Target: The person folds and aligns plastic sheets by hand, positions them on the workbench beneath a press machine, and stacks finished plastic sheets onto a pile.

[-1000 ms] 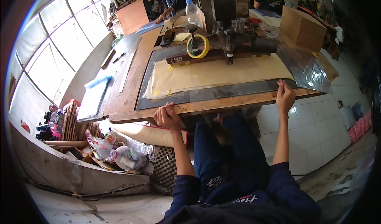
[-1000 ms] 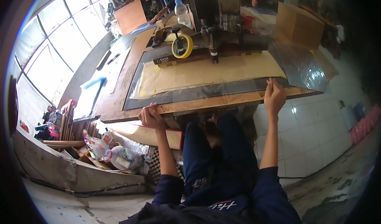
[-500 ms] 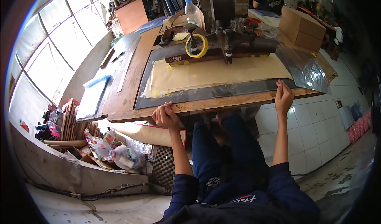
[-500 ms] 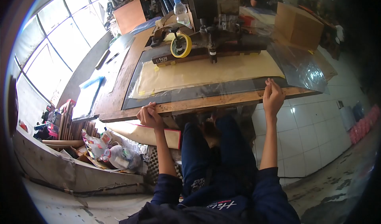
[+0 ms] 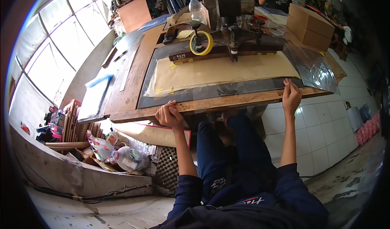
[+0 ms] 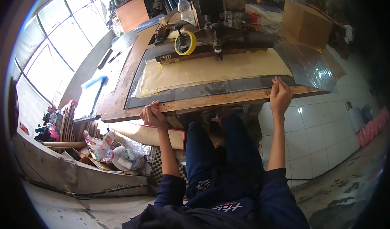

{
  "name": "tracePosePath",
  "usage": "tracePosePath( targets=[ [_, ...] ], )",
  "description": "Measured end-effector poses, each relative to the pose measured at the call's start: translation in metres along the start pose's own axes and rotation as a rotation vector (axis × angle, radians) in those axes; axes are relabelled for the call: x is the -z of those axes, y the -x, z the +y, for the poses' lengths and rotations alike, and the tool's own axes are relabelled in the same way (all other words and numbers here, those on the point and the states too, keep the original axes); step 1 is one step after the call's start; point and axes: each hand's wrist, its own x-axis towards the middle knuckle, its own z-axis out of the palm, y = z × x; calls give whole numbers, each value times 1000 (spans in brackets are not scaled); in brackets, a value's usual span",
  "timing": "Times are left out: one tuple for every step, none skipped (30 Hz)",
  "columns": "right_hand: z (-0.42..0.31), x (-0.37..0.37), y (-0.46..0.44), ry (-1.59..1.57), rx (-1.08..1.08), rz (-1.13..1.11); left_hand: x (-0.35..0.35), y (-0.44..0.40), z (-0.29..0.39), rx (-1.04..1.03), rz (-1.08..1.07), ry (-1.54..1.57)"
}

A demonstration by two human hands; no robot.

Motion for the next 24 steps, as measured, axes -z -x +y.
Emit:
tracePosePath(
  targets=[
    [0,0,0,-2,-8,4,0,-1,0,-2,0,-3],
    [0,0,0,-2,-10,5,-1,-1,0,-4,0,-1],
    [1,-1,0,-5,-6,5,0,-1,0,-4,0,-6],
    [1,-1,-1,-9,-3,4,0,-1,0,-3,0,-11],
    [1,0,0,-8,-4,4,0,-1,1,-4,-1,-10],
    [0,0,0,-3,-3,1,0,-1,1,-4,-1,-10],
    [-1,0,0,2,-3,-2,0,-1,1,-5,-1,-10],
    [-1,0,0,2,-4,-1,0,-1,1,-6,-2,-8],
    [-1,0,0,5,-7,-3,0,-1,2,-4,-2,-7],
    [-1,0,0,7,-10,-5,0,-2,2,-3,-2,-6],
    [-1,0,0,7,-11,-5,0,-2,2,-4,-3,-6],
    [-1,1,0,7,-4,-7,0,-2,2,-2,-2,-7],
    [0,1,0,6,2,-10,0,-2,3,1,0,-8],
    [0,1,0,6,2,-10,0,-2,3,1,-1,-8],
    [-1,1,0,9,0,-11,1,-2,3,-1,-1,-5],
    [-1,1,0,13,-3,-13,1,-2,3,-3,-2,-3],
    [-1,1,0,12,-3,-13,0,-2,3,-3,-2,-3],
    [-1,1,0,9,-2,-9,0,-2,2,-3,-1,-3],
    [-1,1,0,6,-2,-5,0,-2,2,-2,-1,-4],
    [0,0,1,6,-2,-6,0,-2,2,-3,-1,-5],
    [1,0,1,7,-3,-3,0,-2,1,-4,-2,-3],
    [1,-1,1,9,-4,-1,0,-2,1,-5,-3,-1],
    [2,-1,1,9,-5,-1,0,-2,2,-5,-3,-1],
    [2,-2,1,1,-11,3,0,-2,2,-8,-4,-6]
  ],
)
